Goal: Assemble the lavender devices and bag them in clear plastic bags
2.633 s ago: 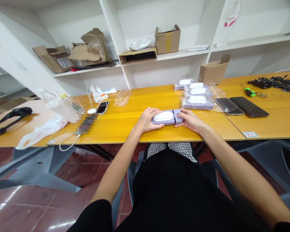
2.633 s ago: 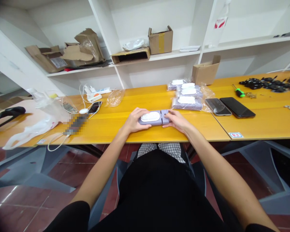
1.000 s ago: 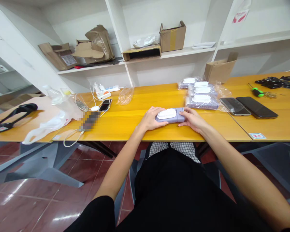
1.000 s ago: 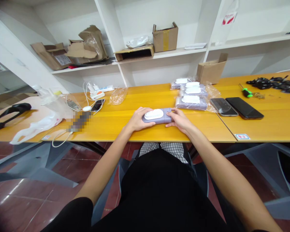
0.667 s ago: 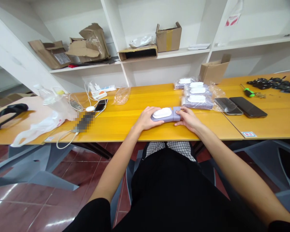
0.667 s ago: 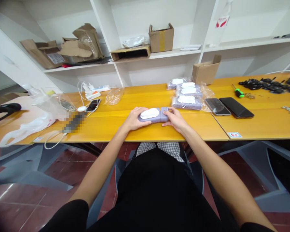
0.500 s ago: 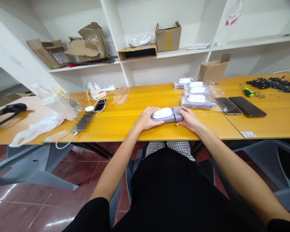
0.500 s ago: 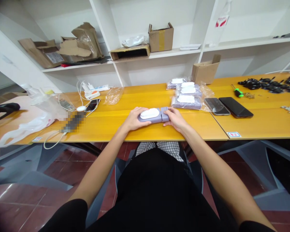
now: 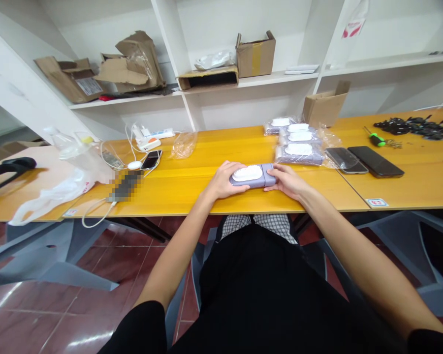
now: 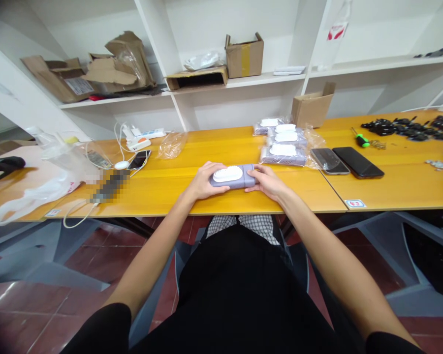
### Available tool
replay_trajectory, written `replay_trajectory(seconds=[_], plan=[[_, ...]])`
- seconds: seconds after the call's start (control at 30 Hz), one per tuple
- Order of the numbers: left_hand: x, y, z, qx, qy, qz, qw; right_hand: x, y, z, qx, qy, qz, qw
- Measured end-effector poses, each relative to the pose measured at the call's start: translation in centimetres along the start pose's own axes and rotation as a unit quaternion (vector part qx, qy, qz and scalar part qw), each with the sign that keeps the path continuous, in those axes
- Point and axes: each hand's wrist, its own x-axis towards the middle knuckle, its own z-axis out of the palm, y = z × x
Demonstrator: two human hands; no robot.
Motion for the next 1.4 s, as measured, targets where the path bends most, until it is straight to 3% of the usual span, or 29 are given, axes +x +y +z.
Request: replay_trajectory(seconds=[0.47, 0.67, 0.83, 1.13, 1.27, 1.33, 1.4], plan=[[0.0, -0.1, 0.0, -0.006, -0.027, -0.015, 1.0, 0.1, 0.1, -0.3, -0.002, -0.013, 0.006, 1.0], [0.1, 0.1, 0.4, 0.007, -0.038, -0.045, 0.998, 0.2, -0.2, -0.1, -0.012, 0.028, 0.011, 0.999], [-0.1, -0.1, 0.6, 0.013, -0.032, -0.027, 0.999, 0.1, -0.2, 0.2, -0.019, 0.056, 0.012, 0.998], [-0.1, -0.1, 0.4, 0.002, -0.058, -0.036, 0.998, 0.0, -0.1, 0.2, -0.029, 0.038, 0.001, 0.999], [-0.1, -1.5, -2.3, -0.018, -0.08, -0.07, 0.994, 0.0, 0.1, 0.1, -0.038, 0.04, -0.009, 0.998], [-1.0, -3.3, -5.0, 0.002, -0.036, -0.118, 0.992, 0.0, 0.1, 0.0, -0.035, 0.038, -0.011, 0.999], [-2.9, -5.7, -8.3, 0.076, 0.035, -0.207, 0.975, 0.1, 0.2, 0.0, -0.031, 0.034, -0.012, 0.999]])
